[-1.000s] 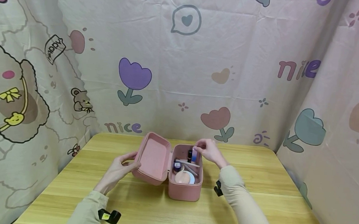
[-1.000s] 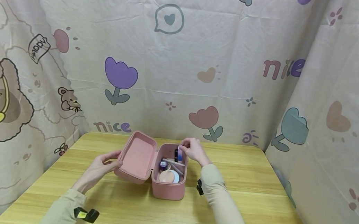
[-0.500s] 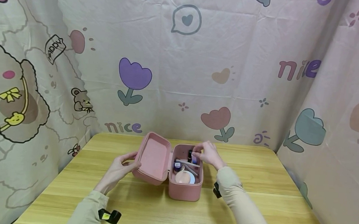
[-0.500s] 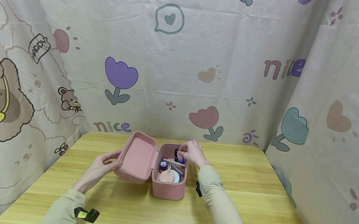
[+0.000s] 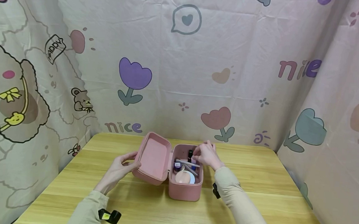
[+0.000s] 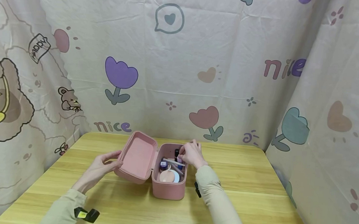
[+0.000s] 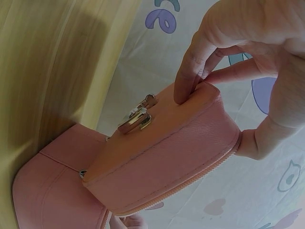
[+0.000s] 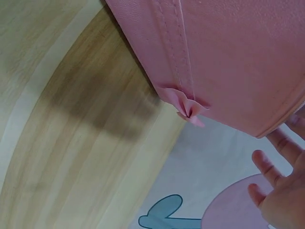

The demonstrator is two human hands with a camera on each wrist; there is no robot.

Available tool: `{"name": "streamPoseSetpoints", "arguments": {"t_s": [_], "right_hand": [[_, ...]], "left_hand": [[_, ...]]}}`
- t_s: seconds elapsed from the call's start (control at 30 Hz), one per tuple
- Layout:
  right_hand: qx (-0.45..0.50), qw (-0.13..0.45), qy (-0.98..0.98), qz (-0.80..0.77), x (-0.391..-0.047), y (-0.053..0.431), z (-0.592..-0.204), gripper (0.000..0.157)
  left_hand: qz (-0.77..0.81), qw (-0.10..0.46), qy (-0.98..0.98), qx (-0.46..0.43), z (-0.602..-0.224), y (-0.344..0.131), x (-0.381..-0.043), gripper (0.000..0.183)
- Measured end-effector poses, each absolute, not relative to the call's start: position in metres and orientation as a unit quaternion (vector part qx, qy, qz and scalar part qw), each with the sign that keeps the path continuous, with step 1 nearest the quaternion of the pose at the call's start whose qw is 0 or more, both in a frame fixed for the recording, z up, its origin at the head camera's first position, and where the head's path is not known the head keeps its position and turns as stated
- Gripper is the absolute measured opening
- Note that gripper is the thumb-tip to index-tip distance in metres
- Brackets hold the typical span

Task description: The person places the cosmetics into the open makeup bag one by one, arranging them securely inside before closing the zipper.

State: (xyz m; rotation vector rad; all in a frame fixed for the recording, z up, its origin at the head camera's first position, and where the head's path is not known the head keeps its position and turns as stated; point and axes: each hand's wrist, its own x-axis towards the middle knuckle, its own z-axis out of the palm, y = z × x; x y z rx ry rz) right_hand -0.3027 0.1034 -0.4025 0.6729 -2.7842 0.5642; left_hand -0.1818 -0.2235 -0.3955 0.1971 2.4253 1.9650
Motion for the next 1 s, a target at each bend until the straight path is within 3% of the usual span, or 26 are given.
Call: {"name": "streamPoseSetpoints", "arguments": {"t_s": [0.23,0.57,1.0], "right_hand": [[0.227,0.113,-0.937,0.242,-0.303,0.107,-0.402,0.009],[0.224,0.203,-0.863,0.405,-0.303,0.118,-0.412,0.016],[0.147,0.189,-0.817,0.525,-0.284,0.144,-0.426,0.037]], "left_hand": [[0.628,0.006,0.775,0.063,-0.395,-0.223,-0.181,0.058],[0.627,-0.002,0.776,0.059,-0.396,-0.222,-0.181,0.057],[0.640,-0.014,0.767,0.045,-0.399,-0.218,-0.181,0.056]]}}
